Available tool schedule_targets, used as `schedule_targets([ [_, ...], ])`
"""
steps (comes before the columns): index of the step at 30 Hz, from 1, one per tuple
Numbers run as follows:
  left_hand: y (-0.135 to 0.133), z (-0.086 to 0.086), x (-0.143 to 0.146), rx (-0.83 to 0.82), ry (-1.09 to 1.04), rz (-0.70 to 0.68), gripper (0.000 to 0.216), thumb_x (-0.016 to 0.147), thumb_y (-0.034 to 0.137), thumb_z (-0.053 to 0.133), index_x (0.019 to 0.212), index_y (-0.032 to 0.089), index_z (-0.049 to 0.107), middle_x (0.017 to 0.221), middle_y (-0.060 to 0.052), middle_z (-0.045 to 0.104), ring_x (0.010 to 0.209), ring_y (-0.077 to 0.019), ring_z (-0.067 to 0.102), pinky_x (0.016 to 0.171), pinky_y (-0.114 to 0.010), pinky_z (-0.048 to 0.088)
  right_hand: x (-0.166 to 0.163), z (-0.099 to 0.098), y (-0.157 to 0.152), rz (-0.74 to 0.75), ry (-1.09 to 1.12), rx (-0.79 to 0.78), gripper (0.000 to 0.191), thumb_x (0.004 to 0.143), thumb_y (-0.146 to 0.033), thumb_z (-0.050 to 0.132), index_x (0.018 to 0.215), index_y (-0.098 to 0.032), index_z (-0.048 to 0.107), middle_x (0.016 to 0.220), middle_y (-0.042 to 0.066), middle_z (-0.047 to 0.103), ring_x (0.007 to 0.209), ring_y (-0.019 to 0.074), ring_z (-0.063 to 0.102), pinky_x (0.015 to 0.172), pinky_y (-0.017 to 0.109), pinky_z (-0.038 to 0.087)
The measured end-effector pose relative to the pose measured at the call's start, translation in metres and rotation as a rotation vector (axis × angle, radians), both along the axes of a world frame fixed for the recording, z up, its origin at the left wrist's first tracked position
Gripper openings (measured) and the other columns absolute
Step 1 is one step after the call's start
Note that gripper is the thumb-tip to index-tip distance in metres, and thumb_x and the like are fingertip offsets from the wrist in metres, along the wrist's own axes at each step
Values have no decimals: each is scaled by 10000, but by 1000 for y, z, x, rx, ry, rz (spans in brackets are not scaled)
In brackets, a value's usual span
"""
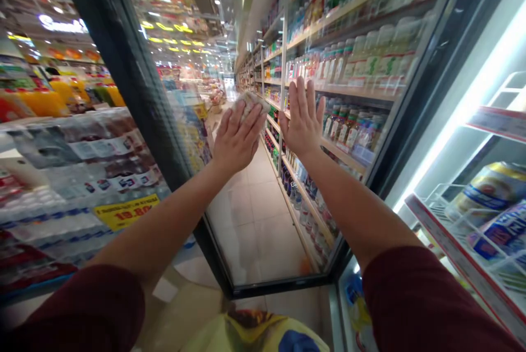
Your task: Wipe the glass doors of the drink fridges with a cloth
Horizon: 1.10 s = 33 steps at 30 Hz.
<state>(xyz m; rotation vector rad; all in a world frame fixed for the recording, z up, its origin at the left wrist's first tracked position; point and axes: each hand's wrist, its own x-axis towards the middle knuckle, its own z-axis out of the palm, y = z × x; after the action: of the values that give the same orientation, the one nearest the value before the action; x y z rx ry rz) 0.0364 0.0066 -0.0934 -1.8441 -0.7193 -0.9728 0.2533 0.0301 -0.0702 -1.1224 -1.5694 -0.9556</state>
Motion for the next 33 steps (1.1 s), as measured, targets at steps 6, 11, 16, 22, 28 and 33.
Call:
schedule_targets([
  [6,-1,-2,1,-65,-9,1,634,1116,253,376,1724,276,197,1745,-2,290,1644,-207,-31,1396,-480,10,1,1,-1,30,9,-36,735,1106,-545,132,1728,-156,181,1779,157,251,1673,300,143,1321,641,132],
  [11,-6,-1,1,-142,-17,17,633,1111,259,368,1722,286,205,1747,4,264,1638,-196,-54,1393,-475,-15,1,0,-3,27,13,-42,733,1105,-539,151,1721,-147,211,1782,152,244,1672,302,150,1321,641,139],
  [16,-9,0,4,-172,-21,39,642,1099,248,375,1720,292,216,1750,15,256,1634,-194,-61,1393,-464,-14,0,0,-7,27,16,-35,727,1114,-527,142,1713,-125,233,1778,161,253,1669,298,168,1326,622,140],
  [22,-11,0,4,-149,1,64,613,1108,254,357,1712,245,254,1755,6,243,1631,-199,-92,1395,-468,-20,2,0,-3,35,8,-28,736,1111,-535,153,1706,-113,255,1777,166,252,1669,295,162,1332,603,129],
  [28,-12,-1,4,-136,-3,72,620,1103,250,373,1711,250,255,1747,2,263,1628,-187,-99,1397,-469,-8,1,1,-7,62,17,-59,738,1101,-536,173,1716,-130,227,1772,165,268,1669,324,158,1314,661,139],
  [33,-12,-1,5,-133,-3,87,598,1107,260,358,1702,245,292,1746,13,252,1618,-171,-119,1389,-438,-48,0,1,-10,46,16,-36,736,1106,-535,157,1701,-116,270,1772,161,272,1663,316,187,1330,626,131],
])
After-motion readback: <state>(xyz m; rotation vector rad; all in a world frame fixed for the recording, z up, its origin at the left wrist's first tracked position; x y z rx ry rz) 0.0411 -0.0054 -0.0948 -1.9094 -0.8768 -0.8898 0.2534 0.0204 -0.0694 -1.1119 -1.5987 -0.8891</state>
